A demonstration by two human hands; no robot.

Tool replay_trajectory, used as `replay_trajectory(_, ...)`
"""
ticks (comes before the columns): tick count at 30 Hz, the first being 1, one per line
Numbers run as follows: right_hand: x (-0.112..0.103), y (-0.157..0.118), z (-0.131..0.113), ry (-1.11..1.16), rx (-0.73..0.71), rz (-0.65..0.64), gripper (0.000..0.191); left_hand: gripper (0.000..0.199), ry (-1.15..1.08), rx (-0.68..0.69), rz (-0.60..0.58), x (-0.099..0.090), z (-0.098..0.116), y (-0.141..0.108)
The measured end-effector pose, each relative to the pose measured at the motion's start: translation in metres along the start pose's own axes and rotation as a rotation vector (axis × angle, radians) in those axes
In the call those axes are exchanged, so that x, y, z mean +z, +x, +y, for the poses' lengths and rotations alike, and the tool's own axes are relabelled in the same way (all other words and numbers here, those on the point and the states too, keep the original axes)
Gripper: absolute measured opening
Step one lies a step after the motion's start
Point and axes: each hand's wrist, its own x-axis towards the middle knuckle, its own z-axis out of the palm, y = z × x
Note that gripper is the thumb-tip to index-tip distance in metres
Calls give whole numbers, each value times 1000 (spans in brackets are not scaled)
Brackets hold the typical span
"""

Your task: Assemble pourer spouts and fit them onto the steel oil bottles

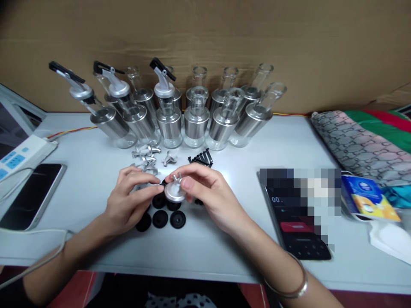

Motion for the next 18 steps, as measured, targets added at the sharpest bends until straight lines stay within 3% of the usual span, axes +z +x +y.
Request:
replay_trajectory(6, 0, 2, -1, -14, -35, 48, 30, 9, -60, -51, -25, 0, 0, 2)
replay_trajectory(13, -1, 3, 2, 41, 21, 69, 33, 30, -9, 48, -64, 0, -2, 1)
replay_trajectory(18, -2, 4, 4, 20, -2, 68, 32, 22, -11, 46, -90, 2, -5, 2)
